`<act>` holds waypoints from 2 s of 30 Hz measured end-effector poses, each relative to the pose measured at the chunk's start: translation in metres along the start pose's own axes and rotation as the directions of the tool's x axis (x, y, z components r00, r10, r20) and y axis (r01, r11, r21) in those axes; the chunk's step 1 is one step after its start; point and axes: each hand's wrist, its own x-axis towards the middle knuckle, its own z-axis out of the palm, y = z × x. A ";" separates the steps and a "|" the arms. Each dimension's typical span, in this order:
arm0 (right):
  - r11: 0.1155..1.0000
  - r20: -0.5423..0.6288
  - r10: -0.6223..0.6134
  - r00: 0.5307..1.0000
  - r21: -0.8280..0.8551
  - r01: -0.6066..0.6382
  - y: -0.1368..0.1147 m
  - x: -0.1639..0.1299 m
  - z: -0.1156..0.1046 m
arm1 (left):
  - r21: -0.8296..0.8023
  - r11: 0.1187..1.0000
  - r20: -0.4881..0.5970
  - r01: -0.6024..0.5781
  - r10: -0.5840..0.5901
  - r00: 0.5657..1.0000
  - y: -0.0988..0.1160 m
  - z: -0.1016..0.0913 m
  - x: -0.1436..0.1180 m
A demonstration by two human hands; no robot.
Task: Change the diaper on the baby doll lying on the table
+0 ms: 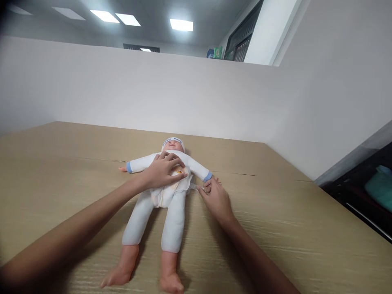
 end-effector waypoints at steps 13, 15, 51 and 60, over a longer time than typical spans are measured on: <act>0.997 0.182 0.069 0.981 0.004 -0.071 -0.007 0.000 -0.012 | 0.014 1.000 -0.022 0.027 -0.027 0.999 -0.003 0.007 -0.003; 0.998 0.163 0.065 0.985 0.014 -0.068 -0.007 0.000 -0.012 | 0.010 0.999 -0.017 0.032 -0.032 0.999 -0.003 0.007 -0.003; 0.860 -0.036 -0.344 0.938 0.388 0.331 -0.086 0.016 -0.010 | -0.215 0.975 0.119 0.051 -0.026 0.993 -0.014 -0.007 -0.003; 0.824 -0.056 -0.552 0.832 0.118 0.554 -0.070 -0.005 -0.016 | -0.576 0.812 -0.103 0.098 -0.191 0.976 -0.077 -0.014 -0.060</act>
